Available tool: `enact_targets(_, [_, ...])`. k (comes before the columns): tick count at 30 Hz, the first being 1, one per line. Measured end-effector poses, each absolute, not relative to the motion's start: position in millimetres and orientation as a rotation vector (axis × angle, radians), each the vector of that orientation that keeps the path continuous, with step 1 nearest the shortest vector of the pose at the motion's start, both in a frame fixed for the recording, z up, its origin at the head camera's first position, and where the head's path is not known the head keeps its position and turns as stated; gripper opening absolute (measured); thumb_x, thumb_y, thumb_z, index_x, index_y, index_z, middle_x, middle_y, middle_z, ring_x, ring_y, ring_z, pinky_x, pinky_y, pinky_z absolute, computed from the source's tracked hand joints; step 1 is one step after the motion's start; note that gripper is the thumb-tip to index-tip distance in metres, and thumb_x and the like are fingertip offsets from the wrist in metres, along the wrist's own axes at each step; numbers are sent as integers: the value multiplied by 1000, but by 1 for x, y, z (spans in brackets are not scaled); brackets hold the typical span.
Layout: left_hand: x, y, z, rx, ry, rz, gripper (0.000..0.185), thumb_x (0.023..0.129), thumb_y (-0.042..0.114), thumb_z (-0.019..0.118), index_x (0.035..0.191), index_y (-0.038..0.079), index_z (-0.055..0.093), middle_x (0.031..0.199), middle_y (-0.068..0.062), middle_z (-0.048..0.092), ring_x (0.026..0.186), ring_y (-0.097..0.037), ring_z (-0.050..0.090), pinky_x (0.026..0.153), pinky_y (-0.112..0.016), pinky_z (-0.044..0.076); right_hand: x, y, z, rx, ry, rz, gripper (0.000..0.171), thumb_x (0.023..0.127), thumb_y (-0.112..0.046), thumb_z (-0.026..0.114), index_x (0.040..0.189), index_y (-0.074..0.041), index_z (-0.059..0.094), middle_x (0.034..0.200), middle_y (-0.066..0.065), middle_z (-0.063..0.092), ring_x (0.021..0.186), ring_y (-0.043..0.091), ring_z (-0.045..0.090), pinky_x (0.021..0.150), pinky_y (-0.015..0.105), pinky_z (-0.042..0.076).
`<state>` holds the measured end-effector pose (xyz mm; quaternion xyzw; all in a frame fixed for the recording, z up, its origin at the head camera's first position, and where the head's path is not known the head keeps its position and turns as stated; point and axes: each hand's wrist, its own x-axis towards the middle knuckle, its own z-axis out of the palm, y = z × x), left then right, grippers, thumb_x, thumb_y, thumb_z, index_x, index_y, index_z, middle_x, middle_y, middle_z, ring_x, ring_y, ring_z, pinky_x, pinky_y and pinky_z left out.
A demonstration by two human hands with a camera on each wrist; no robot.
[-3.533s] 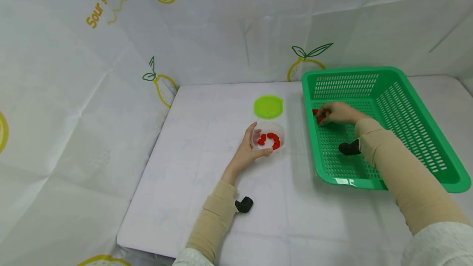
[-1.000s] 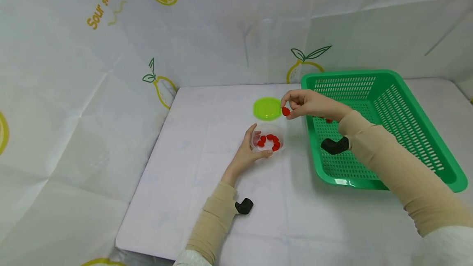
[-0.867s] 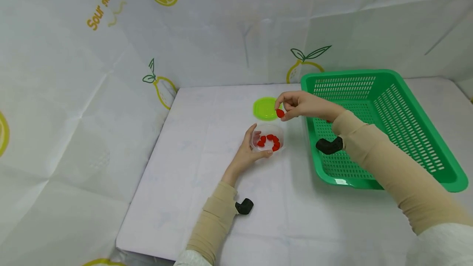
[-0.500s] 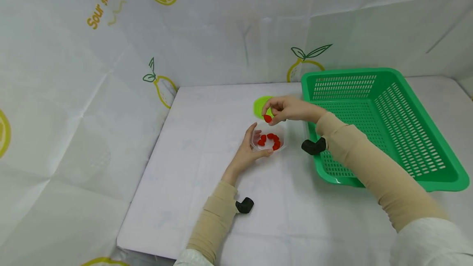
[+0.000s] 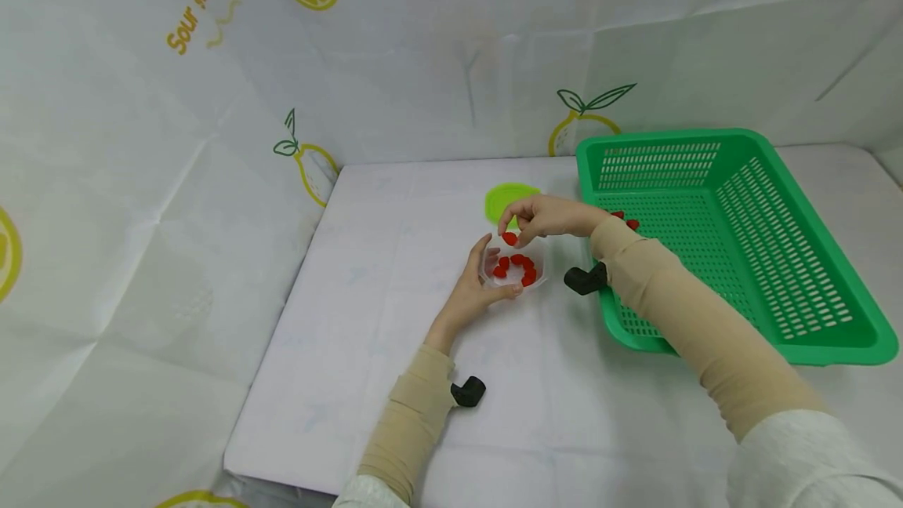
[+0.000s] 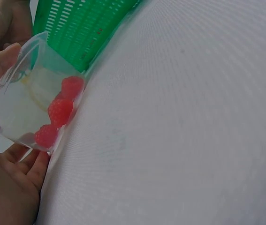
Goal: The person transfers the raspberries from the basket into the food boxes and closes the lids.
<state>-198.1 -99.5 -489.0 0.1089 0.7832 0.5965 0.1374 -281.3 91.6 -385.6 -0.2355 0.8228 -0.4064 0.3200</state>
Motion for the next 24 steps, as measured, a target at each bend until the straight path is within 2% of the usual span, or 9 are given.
enact_targets(8, [-198,-99,-492,306,2291,1699,97,74,37,77,147,37,13,146,6,36,136,-14,33,112,-45,29,-285,90,-397,-584,2152,-930,30,82,-5,62,112,-4,60,63,0,43,61,17,40,61,28,36])
enact_targets(14, [-199,-99,-492,296,2293,1696,93,74,38,77,143,44,14,146,7,37,136,-13,33,113,-46,28,-286,88,-401,-610,2155,-877,29,81,-3,60,110,-4,61,62,0,43,61,18,38,60,26,34])
enact_targets(24, [-199,-100,-490,306,2300,1690,93,74,37,77,141,48,14,147,7,36,137,-12,32,112,-44,29,-285,85,-404,-666,2189,-788,32,77,4,56,106,-5,64,66,0,39,62,15,36,56,23,31])
